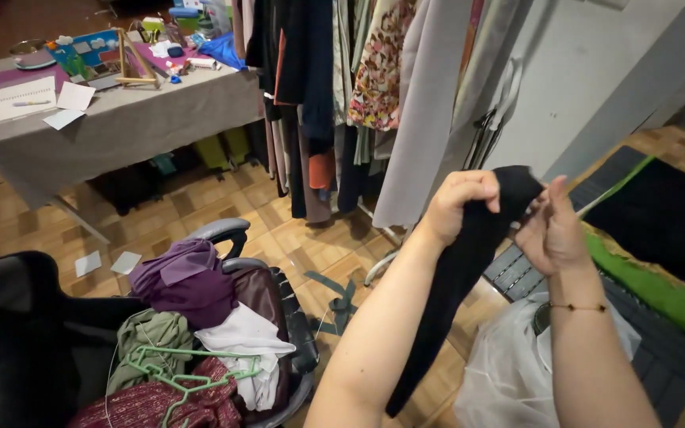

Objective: The recorder picks up various articles of clothing from a chair and hangs them onto a drying rack using hangers.

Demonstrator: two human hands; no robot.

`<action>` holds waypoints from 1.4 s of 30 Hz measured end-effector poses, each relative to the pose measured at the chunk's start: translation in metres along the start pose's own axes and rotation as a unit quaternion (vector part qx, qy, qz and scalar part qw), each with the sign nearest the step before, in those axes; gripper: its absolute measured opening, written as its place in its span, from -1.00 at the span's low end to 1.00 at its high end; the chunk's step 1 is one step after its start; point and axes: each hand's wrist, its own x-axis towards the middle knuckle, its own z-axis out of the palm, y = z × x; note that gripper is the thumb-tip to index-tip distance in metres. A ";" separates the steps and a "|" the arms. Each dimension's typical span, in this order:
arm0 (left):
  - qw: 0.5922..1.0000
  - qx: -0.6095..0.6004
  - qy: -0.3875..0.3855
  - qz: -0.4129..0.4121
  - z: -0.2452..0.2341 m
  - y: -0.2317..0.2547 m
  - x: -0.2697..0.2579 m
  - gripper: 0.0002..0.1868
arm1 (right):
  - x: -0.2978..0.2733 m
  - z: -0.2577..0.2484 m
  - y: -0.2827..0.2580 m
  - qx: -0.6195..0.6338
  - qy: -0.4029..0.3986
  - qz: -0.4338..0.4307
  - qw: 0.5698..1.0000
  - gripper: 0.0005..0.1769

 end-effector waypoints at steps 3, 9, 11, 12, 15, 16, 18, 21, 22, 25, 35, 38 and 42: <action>0.999 -0.035 -0.003 0.009 0.006 -0.020 0.018 -0.69 | 0.016 -0.036 0.024 -0.010 0.074 0.127 0.989 -0.24; 1.000 -0.007 -0.026 -0.003 -0.012 -0.051 0.067 -0.62 | 0.040 -0.098 0.032 -0.008 0.012 0.153 0.988 -0.14; 0.999 -0.011 -0.021 -0.031 -0.027 -0.060 0.084 -0.63 | 0.055 -0.088 0.012 0.117 -0.039 0.088 0.988 0.00; 1.000 -0.005 -0.012 -0.019 -0.035 -0.065 0.095 -0.63 | 0.067 -0.099 0.009 0.131 -0.045 0.092 0.986 -0.04; 1.000 0.002 -0.005 -0.019 -0.060 -0.078 0.130 -0.65 | 0.105 -0.126 -0.001 0.053 -0.027 0.069 0.996 -0.32; 0.999 0.005 0.005 -0.033 -0.070 -0.082 0.141 -0.66 | 0.117 -0.134 -0.003 -0.037 -0.005 0.055 0.998 -0.51; 0.996 -0.023 0.045 -0.071 -0.060 -0.054 0.169 -0.72 | 0.145 -0.144 -0.019 -0.012 -0.010 0.057 0.998 -0.51; 0.982 -0.047 0.092 -0.156 -0.092 -0.075 0.176 -0.72 | 0.180 -0.158 -0.038 0.057 -0.026 0.056 0.996 -0.53; 0.976 -0.039 0.092 -0.193 -0.111 -0.088 0.183 -0.68 | 0.198 -0.163 -0.051 0.095 -0.042 0.042 0.994 -0.54; 0.937 -0.085 0.026 -0.338 -0.121 -0.108 0.184 -0.10 | 0.217 -0.192 -0.054 0.126 -0.031 0.064 0.989 -0.53; 0.910 -0.315 0.119 -0.241 -0.096 -0.077 0.310 -0.01 | 0.277 -0.252 -0.020 0.015 -0.238 0.109 0.965 -0.23; 0.937 -0.286 0.097 -0.174 -0.086 -0.042 0.333 -0.21 | 0.310 -0.278 -0.010 0.076 -0.303 0.143 0.939 -0.10; 0.962 -0.105 0.047 -0.247 -0.074 -0.022 0.356 -0.31 | 0.351 -0.273 -0.036 0.214 -0.329 0.189 0.900 0.03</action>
